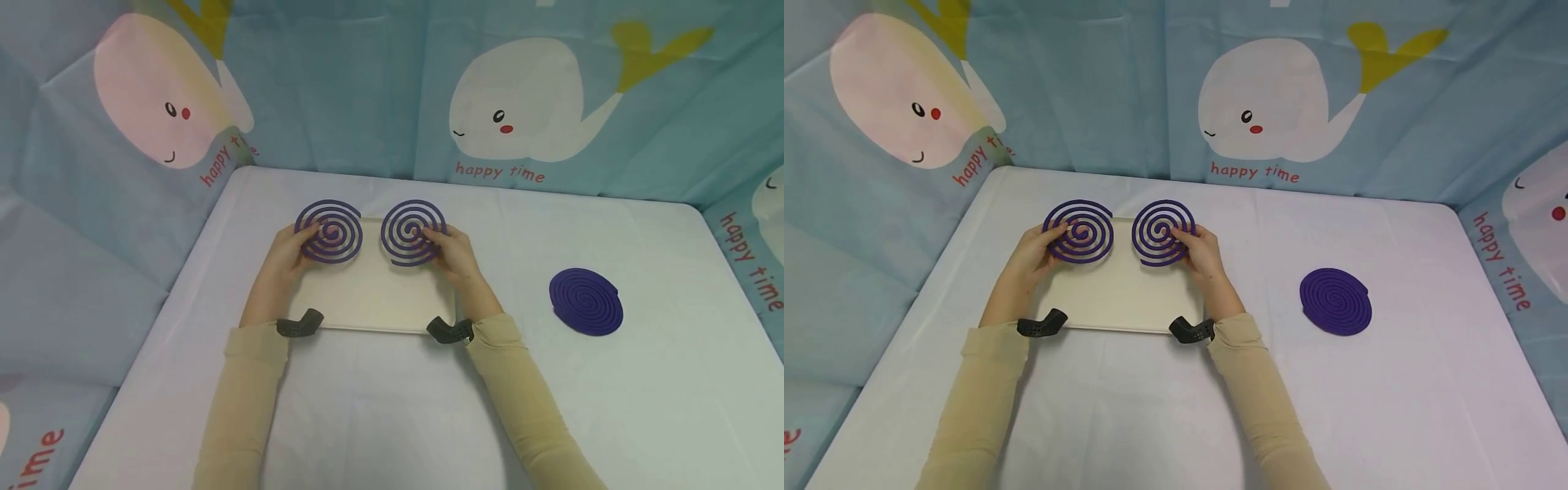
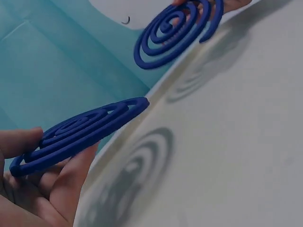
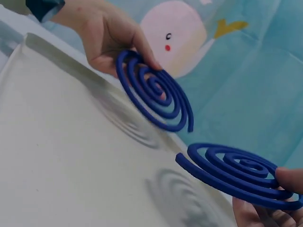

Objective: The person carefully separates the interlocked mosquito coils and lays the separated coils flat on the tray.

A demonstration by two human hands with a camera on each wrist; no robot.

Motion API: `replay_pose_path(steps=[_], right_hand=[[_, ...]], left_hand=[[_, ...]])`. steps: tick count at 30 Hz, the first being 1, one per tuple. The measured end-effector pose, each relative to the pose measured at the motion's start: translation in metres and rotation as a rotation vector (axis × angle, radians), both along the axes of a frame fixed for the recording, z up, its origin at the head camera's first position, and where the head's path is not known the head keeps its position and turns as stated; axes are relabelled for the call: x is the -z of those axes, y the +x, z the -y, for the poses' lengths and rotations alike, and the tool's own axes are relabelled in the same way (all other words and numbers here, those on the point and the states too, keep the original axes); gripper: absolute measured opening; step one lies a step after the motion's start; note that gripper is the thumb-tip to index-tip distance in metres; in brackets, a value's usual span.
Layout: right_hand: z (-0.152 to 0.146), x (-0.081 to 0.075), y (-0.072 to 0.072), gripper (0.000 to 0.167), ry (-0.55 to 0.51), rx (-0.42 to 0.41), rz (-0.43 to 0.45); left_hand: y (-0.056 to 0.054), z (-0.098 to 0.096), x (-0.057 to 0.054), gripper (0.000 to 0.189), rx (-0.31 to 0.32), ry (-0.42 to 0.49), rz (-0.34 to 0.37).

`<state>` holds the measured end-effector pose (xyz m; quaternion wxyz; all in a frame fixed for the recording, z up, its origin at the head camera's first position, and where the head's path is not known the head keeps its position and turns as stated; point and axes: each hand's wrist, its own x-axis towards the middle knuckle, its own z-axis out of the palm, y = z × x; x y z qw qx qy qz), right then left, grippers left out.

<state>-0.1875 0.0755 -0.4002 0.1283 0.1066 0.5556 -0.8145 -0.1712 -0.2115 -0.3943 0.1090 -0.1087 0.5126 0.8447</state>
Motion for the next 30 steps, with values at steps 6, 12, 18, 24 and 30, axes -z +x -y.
replay_pose_path(steps=[6,12,18,24,30], right_hand=[[0.009,0.006,-0.002,0.031,-0.005,0.007,0.057],[0.014,0.01,-0.004,0.015,0.001,0.026,0.098],[0.017,0.012,-0.005,0.018,-0.007,0.004,0.12],[0.018,0.014,-0.003,0.035,0.033,-0.014,0.089],[0.012,0.016,-0.003,0.036,0.135,-0.03,0.068]], left_hand=[[-0.004,0.008,0.005,0.012,0.052,-0.08,0.017],[-0.006,0.014,0.009,0.018,0.088,-0.108,0.026],[-0.011,0.014,0.013,0.048,0.111,-0.278,0.043],[-0.018,0.013,0.015,0.056,0.133,-0.585,0.01],[-0.024,0.016,0.014,0.056,0.095,-0.786,-0.003]])
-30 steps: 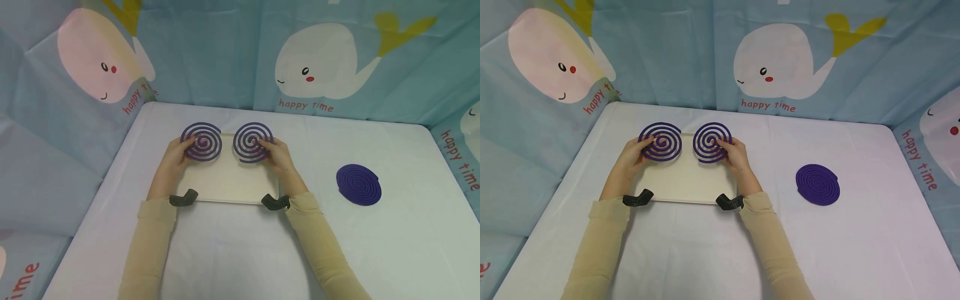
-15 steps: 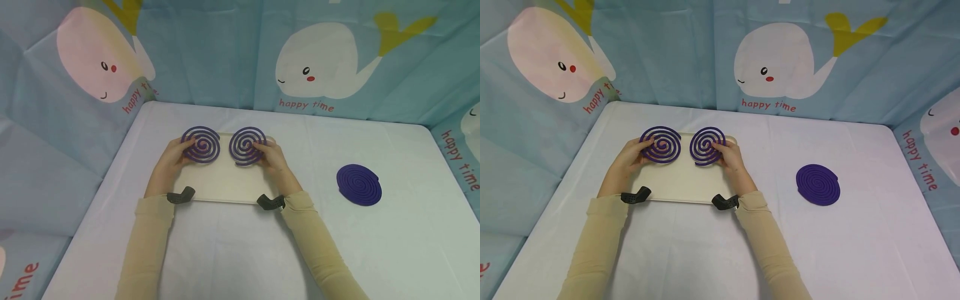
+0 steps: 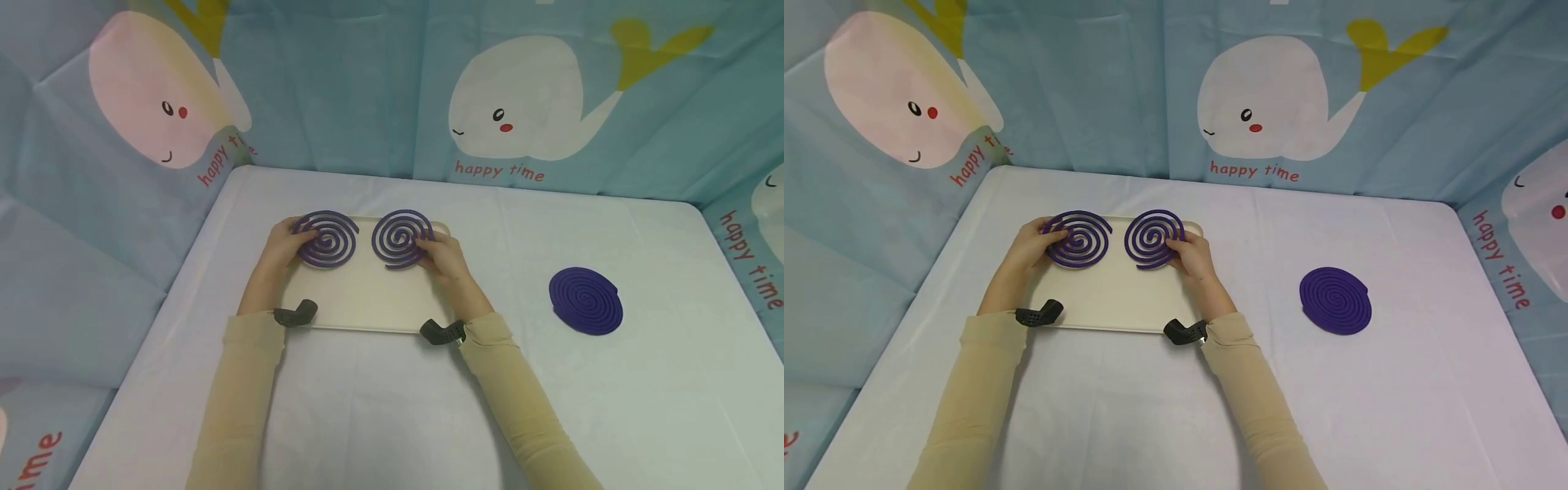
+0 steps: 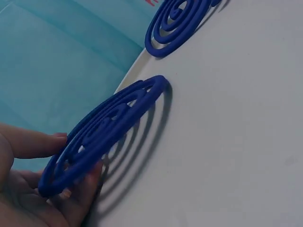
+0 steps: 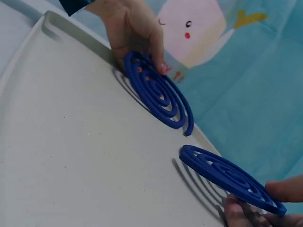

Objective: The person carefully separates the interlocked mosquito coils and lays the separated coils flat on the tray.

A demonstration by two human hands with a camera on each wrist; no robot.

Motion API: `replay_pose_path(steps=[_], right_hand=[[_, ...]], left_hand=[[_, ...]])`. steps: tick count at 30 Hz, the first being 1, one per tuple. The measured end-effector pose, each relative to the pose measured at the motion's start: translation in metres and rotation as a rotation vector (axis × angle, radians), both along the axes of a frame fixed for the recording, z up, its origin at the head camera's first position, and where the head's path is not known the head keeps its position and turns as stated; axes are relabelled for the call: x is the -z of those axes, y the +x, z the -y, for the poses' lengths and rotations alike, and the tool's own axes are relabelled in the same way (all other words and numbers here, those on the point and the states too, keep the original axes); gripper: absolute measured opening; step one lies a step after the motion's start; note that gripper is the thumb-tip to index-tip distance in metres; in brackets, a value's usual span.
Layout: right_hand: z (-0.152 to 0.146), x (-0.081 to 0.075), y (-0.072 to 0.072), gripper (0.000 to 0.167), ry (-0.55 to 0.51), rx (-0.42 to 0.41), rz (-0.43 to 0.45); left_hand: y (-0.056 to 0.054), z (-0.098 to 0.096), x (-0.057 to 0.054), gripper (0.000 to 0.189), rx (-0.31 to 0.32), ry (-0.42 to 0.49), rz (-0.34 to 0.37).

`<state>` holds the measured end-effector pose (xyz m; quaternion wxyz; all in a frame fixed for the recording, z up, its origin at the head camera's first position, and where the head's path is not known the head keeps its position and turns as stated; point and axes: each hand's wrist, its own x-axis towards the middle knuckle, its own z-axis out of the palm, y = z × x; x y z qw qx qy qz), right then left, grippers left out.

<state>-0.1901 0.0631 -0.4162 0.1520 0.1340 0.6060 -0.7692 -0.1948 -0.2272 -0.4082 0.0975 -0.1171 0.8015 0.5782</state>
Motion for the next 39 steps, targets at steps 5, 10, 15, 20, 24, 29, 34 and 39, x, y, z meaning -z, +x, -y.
replay_pose_path(steps=[5,10,15,20,24,29,34,39], right_hand=[[-0.003,-0.002,0.002,0.043,0.091,-0.012,-0.071],[-0.007,-0.003,0.004,0.042,0.187,0.007,-0.125],[-0.015,-0.002,0.004,0.05,0.198,0.036,-0.146],[-0.02,-0.004,0.003,0.047,0.181,0.061,-0.148],[-0.022,-0.007,0.004,0.044,0.097,0.081,-0.145],[-0.023,-0.009,0.005,0.044,0.021,0.115,-0.141],[-0.027,-0.011,0.005,0.045,-0.028,0.138,-0.14],[-0.033,-0.013,0.006,0.046,-0.05,0.139,-0.143]], left_hand=[[0.0,0.001,-0.001,0.052,-0.023,-0.006,0.009],[0.003,0.002,-0.003,0.043,-0.07,0.077,-0.017],[0.005,0.0,-0.004,0.04,-0.12,0.108,-0.052],[0.006,-0.003,-0.004,0.038,-0.196,0.137,-0.092],[0.008,-0.005,-0.007,0.038,-0.208,0.158,-0.1],[0.01,-0.009,-0.008,0.035,-0.201,0.213,-0.111],[0.011,-0.012,-0.009,0.033,-0.19,0.231,-0.128],[0.016,-0.018,-0.016,0.036,-0.147,0.295,-0.117]])
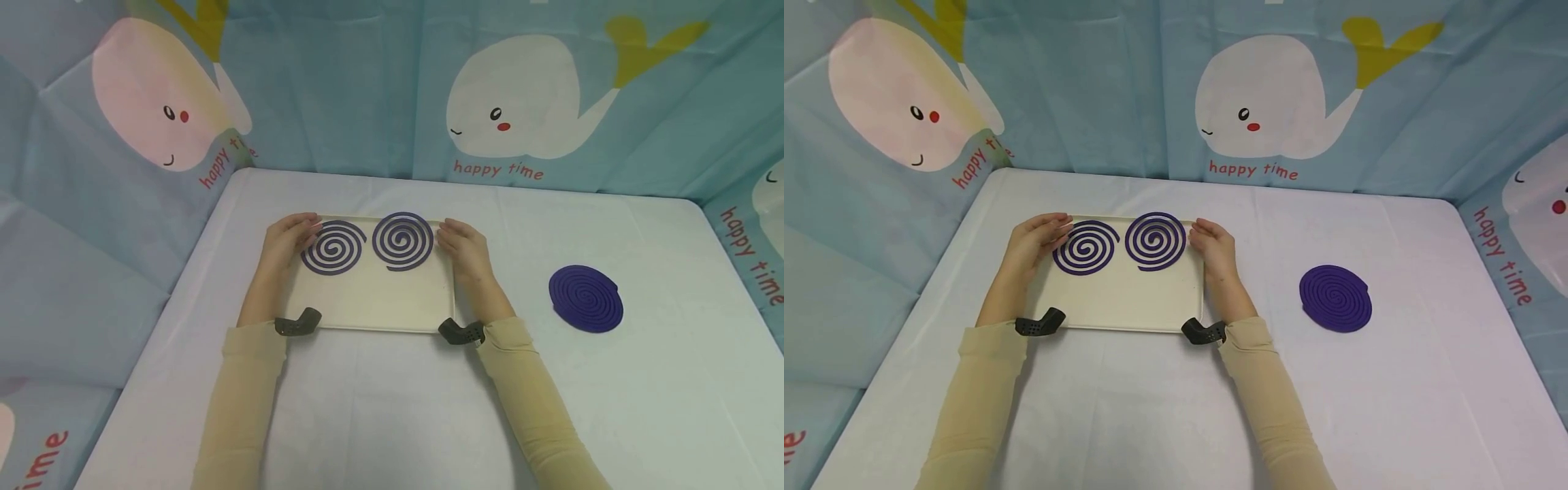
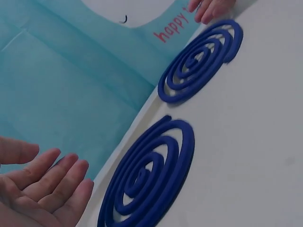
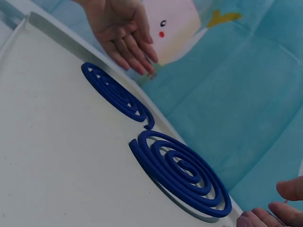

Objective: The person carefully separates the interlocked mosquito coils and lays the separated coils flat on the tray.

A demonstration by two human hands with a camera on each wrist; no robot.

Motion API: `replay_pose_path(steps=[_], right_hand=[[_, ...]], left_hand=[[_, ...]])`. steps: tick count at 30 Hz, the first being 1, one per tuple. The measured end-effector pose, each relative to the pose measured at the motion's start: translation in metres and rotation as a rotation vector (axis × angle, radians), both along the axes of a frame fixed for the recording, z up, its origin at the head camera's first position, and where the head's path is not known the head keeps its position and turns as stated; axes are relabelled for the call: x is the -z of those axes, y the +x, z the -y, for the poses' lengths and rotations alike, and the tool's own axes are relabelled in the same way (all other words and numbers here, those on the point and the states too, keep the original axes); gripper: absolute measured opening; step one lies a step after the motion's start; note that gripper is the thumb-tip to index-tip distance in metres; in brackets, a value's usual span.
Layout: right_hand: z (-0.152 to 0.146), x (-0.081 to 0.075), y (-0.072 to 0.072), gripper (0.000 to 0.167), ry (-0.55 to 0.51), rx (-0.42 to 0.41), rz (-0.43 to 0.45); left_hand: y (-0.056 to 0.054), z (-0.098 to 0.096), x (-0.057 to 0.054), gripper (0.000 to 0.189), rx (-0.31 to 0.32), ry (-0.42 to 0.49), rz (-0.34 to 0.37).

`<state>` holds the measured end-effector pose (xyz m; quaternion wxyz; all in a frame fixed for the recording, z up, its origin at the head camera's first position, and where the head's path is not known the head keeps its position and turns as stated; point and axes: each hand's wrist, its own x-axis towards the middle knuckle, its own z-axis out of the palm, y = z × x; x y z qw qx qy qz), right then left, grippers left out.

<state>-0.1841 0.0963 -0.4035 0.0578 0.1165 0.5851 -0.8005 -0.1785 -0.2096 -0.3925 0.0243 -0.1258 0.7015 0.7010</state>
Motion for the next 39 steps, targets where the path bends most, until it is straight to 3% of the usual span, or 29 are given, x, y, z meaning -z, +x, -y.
replay_pose_path(steps=[7,17,22,32,39], right_hand=[[-0.023,-0.007,0.006,0.047,-0.026,0.008,0.002],[-0.066,-0.01,0.021,0.046,-0.013,0.039,-0.001],[-0.098,-0.012,0.033,0.045,-0.001,0.034,-0.035],[-0.16,-0.02,0.059,0.036,0.044,0.058,-0.115],[-0.198,-0.018,0.074,0.02,-0.073,0.09,-0.166]], left_hand=[[0.005,-0.028,-0.005,0.035,0.075,0.102,0.011],[0.025,-0.09,-0.01,0.035,0.288,0.207,-0.062],[0.033,-0.129,-0.006,0.032,0.377,0.235,-0.094],[0.05,-0.196,0.003,0.028,0.535,0.242,-0.082],[0.057,-0.232,0.01,0.028,0.606,0.227,-0.065]])
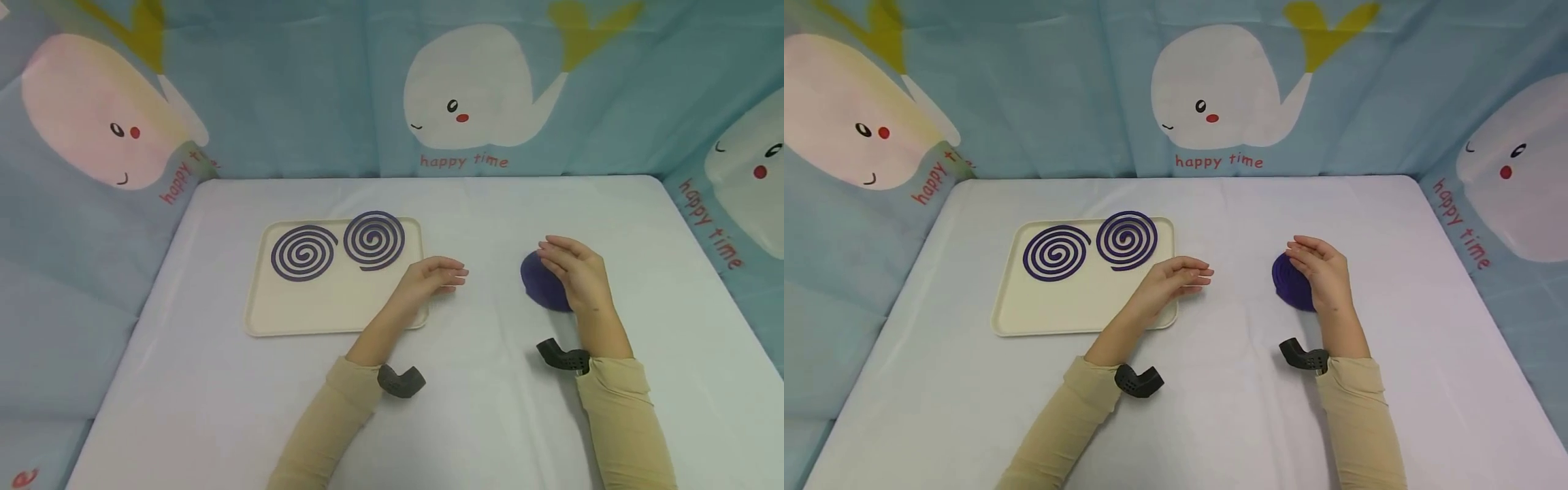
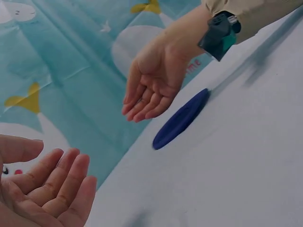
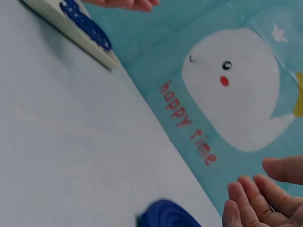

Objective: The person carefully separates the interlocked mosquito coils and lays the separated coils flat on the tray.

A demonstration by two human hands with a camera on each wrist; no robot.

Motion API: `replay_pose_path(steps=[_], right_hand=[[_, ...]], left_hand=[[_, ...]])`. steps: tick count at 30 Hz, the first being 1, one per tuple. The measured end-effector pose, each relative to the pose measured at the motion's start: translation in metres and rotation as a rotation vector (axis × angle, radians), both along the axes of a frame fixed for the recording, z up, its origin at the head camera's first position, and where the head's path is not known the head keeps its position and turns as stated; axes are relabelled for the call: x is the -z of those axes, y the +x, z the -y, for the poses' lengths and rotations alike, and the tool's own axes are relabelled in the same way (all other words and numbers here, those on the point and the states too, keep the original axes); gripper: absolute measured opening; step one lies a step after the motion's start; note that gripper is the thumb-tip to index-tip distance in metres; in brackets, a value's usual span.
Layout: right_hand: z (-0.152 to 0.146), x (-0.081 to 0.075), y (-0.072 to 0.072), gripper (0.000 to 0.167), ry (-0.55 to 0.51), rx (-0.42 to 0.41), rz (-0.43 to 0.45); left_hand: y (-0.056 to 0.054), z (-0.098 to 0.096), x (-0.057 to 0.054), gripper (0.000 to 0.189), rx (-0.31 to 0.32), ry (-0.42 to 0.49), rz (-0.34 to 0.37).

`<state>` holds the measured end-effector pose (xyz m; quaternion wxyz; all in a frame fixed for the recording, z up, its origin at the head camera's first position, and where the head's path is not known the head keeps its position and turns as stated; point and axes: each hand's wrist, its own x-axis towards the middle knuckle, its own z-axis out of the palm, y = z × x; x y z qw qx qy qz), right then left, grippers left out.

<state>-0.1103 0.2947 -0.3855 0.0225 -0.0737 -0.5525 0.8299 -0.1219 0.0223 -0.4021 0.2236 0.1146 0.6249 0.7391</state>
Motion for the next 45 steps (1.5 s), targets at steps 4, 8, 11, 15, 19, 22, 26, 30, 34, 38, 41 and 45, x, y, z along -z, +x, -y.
replay_pose_path(steps=[4,8,11,15,19,22,26,30,34,38,41,45], right_hand=[[-0.016,0.002,0.005,0.02,-0.015,-0.001,-0.013],[-0.031,0.005,0.01,0.02,-0.03,-0.003,-0.002],[-0.039,0.006,0.012,0.021,-0.055,0.004,0.012],[-0.05,0.008,0.014,0.02,-0.061,0.03,0.033],[-0.061,0.011,0.016,0.02,-0.078,0.063,0.053],[-0.07,0.011,0.018,0.02,-0.114,0.083,0.062],[-0.078,0.012,0.021,0.021,-0.135,0.1,0.071],[-0.082,0.014,0.022,0.023,-0.062,0.06,0.077],[-0.082,0.017,0.022,0.023,0.031,0.01,0.072],[-0.079,0.019,0.022,0.025,0.069,0.012,0.078],[-0.077,0.021,0.022,0.024,0.089,0.045,0.096],[-0.075,0.023,0.023,0.019,0.062,0.102,0.114]], left_hand=[[0.001,-0.019,0.007,0.026,0.026,-0.022,0.02],[0.0,-0.038,0.013,0.027,0.054,-0.043,0.037],[0.0,-0.051,0.016,0.028,0.056,-0.055,0.053],[-0.001,-0.067,0.019,0.03,0.048,-0.076,0.075],[-0.001,-0.08,0.019,0.032,0.062,-0.092,0.097],[0.0,-0.086,0.018,0.032,0.069,-0.1,0.107],[0.001,-0.093,0.016,0.033,0.071,-0.105,0.128],[0.002,-0.098,0.015,0.036,0.073,-0.114,0.163],[0.003,-0.102,0.016,0.042,0.074,-0.1,0.191],[0.006,-0.103,0.017,0.047,0.08,-0.065,0.204],[0.009,-0.103,0.017,0.05,0.074,-0.046,0.212],[0.01,-0.103,0.015,0.054,0.047,-0.014,0.242]])
